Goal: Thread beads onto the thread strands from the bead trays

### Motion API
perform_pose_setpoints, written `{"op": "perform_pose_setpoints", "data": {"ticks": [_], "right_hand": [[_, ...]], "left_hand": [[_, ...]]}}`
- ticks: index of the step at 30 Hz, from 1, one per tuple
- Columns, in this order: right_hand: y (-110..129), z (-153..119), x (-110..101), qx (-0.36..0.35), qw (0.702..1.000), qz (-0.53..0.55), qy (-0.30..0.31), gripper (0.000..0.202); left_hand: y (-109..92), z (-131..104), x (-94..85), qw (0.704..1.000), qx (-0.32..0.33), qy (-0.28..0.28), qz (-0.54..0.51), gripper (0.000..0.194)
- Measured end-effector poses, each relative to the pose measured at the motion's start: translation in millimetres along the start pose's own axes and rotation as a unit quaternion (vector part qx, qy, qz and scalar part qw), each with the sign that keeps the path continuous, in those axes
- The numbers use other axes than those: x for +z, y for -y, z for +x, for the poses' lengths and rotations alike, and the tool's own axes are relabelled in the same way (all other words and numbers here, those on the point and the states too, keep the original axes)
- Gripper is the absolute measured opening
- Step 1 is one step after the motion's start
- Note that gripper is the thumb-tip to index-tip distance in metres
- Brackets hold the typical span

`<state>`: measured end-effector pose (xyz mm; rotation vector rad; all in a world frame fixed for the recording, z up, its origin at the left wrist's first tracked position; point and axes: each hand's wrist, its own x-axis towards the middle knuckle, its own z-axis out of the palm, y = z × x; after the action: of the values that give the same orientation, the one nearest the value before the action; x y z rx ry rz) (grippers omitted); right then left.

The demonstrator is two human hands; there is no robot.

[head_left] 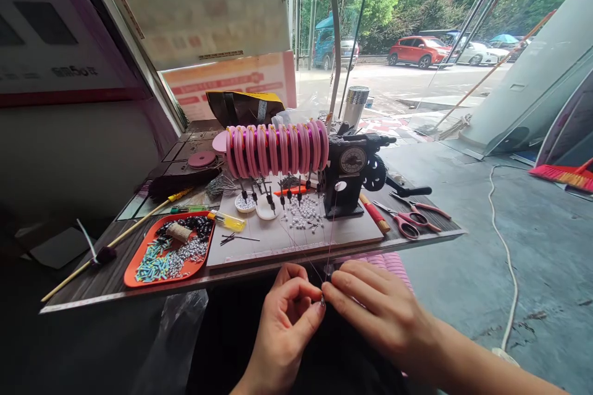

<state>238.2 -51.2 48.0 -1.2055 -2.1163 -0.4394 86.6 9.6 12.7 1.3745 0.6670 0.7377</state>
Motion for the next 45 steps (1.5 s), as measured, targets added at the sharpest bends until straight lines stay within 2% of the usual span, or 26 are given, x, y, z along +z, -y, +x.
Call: {"op": "perform_pose_setpoints", "data": {"ticks": [4, 7, 10, 12, 16, 19, 22, 26, 29, 34, 45], "right_hand": [[1.7, 0.0, 2.1, -0.013, 1.0, 0.013, -0.003, 0.033], [0.1, -2.7, 4.8, -0.005, 0.998, 0.063, 0.016, 0.03], [-4.5, -6.2, 7.1, 0.07, 0.985, 0.155, 0.029, 0.022], [-7.7, -8.1, 8.1, 0.165, 0.958, 0.232, 0.029, 0.015], [-10.1, -9.9, 10.7, 0.333, 0.872, 0.358, 0.029, 0.012], [-9.0, -9.4, 14.3, 0.384, 0.823, 0.418, 0.024, 0.015], [-8.1, -7.7, 17.2, 0.392, 0.803, 0.448, 0.029, 0.015], [-9.2, -3.6, 17.0, 0.38, 0.805, 0.453, 0.041, 0.015], [-10.6, -0.1, 15.8, 0.361, 0.817, 0.445, 0.068, 0.015], [-12.2, 2.5, 15.6, 0.344, 0.83, 0.425, 0.108, 0.014], [-9.7, 3.1, 13.7, 0.314, 0.865, 0.371, 0.122, 0.013]], "left_hand": [[-0.3, -0.5, 1.0, 1.0, 0.0, -0.004, 0.003, 0.012], [-1.8, -0.9, 1.7, 1.0, 0.007, -0.018, 0.022, 0.013], [-2.9, -0.4, 1.4, 0.998, 0.017, -0.03, 0.044, 0.014], [-2.9, 0.1, 0.9, 0.999, 0.018, -0.034, 0.039, 0.014], [-1.3, 0.7, 0.9, 0.999, 0.005, -0.04, 0.014, 0.015], [-0.8, 1.0, 1.5, 0.999, -0.011, -0.046, -0.003, 0.016], [-1.2, 1.2, 1.5, 0.999, -0.016, -0.051, -0.01, 0.016], [-1.6, 1.0, 1.1, 0.998, -0.047, -0.03, -0.033, 0.003], [-2.3, 1.0, 1.5, 0.997, -0.057, -0.031, -0.033, 0.012], [-4.4, 1.4, 2.4, 0.997, -0.061, -0.034, -0.038, 0.013], [-5.4, 0.4, 2.6, 0.996, -0.069, -0.027, -0.046, 0.011]]}}
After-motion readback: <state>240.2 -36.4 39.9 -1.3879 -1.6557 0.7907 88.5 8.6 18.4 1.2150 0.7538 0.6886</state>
